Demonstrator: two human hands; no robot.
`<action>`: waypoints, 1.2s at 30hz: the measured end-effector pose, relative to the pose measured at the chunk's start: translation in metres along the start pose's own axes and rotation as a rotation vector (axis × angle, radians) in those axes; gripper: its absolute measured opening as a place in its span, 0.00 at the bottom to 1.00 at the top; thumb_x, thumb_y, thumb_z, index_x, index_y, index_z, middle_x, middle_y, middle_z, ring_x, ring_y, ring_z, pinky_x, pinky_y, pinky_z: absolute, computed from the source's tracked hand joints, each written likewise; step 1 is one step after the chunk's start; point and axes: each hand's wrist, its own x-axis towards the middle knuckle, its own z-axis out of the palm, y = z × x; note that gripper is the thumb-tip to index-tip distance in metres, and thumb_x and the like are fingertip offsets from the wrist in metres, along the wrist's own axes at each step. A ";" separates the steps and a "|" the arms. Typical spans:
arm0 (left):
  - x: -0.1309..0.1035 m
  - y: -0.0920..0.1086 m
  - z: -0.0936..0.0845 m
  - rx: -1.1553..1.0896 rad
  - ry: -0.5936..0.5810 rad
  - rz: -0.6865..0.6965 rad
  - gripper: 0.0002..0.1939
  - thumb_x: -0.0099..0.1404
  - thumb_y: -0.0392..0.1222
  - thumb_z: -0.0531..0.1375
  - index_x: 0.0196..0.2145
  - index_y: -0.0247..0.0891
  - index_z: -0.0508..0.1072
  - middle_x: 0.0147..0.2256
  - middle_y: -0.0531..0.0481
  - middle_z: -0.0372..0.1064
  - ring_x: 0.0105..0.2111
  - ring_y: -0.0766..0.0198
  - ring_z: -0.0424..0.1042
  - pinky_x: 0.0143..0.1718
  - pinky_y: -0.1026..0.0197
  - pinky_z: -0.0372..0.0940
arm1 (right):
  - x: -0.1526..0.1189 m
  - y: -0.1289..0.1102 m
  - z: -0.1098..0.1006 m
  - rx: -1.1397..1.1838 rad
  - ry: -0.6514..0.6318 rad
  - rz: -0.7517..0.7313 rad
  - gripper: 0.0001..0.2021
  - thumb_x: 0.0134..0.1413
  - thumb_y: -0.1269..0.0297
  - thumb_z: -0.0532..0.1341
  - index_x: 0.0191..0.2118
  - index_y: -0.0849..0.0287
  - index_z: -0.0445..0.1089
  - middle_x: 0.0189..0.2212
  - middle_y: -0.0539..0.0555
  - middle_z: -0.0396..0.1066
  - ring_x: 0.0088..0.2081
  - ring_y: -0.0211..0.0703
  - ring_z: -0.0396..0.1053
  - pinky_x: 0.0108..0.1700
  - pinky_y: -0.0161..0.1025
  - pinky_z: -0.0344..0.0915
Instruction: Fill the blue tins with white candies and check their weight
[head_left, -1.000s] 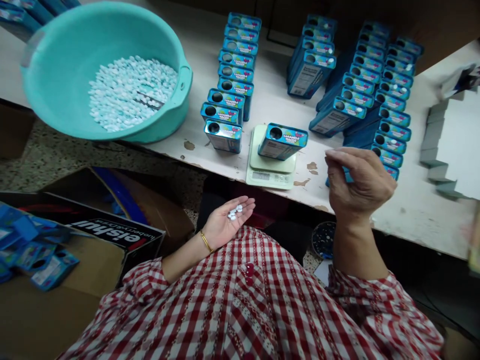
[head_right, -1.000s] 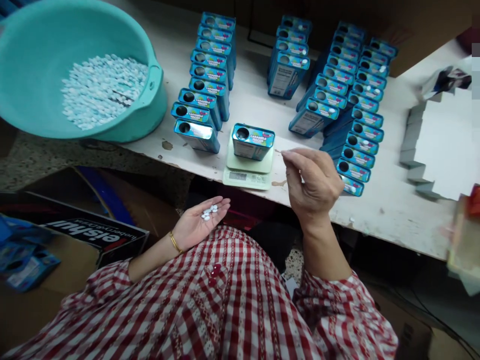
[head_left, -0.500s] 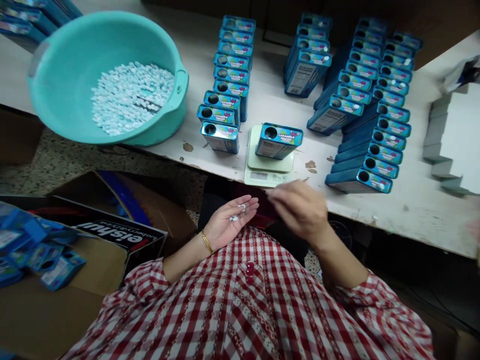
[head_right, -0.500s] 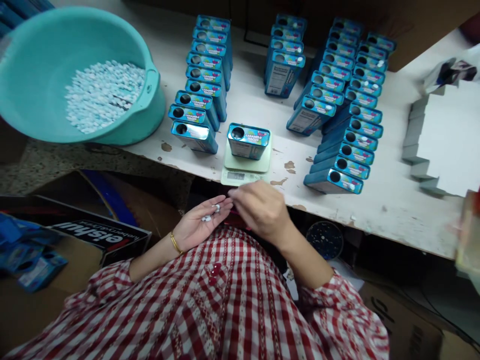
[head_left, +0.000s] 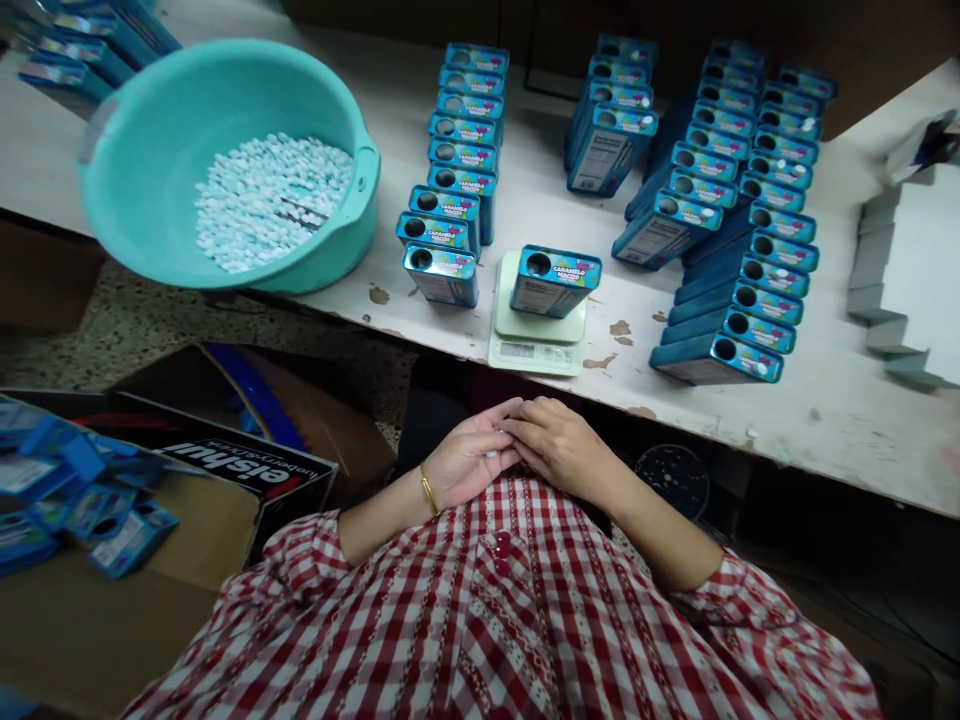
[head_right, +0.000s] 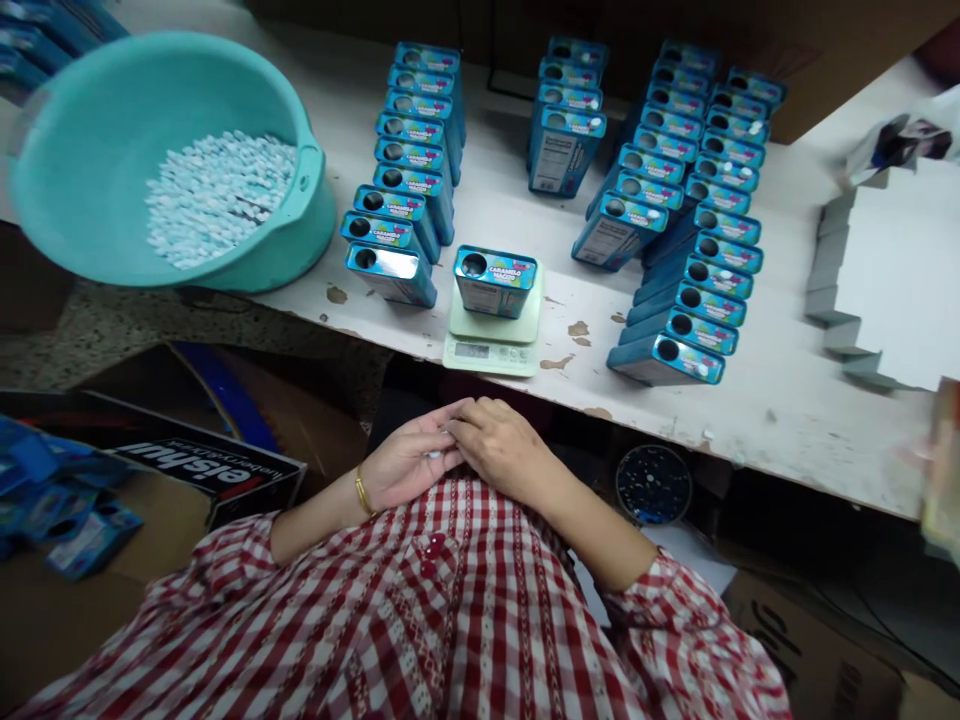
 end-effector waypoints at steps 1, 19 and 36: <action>0.000 0.001 0.002 -0.005 -0.006 0.004 0.20 0.56 0.21 0.54 0.45 0.33 0.72 0.40 0.45 0.72 0.38 0.67 0.72 0.47 0.61 0.64 | 0.001 0.000 0.000 -0.007 0.001 -0.002 0.12 0.61 0.66 0.52 0.39 0.63 0.71 0.34 0.58 0.71 0.35 0.43 0.65 0.37 0.42 0.66; -0.009 0.018 0.016 -0.174 -0.090 -0.019 0.17 0.58 0.24 0.49 0.40 0.25 0.74 0.37 0.42 0.74 0.33 0.69 0.73 0.39 0.66 0.67 | 0.009 -0.008 -0.021 -0.067 0.128 -0.128 0.07 0.59 0.69 0.54 0.39 0.63 0.68 0.34 0.56 0.72 0.36 0.41 0.67 0.39 0.39 0.65; -0.001 -0.006 -0.002 -0.206 0.112 -0.064 0.15 0.68 0.35 0.49 0.30 0.27 0.73 0.25 0.47 0.69 0.25 0.71 0.69 0.30 0.67 0.67 | -0.004 -0.011 -0.007 -0.030 0.131 -0.115 0.08 0.59 0.67 0.56 0.40 0.63 0.70 0.36 0.56 0.74 0.36 0.40 0.67 0.36 0.39 0.63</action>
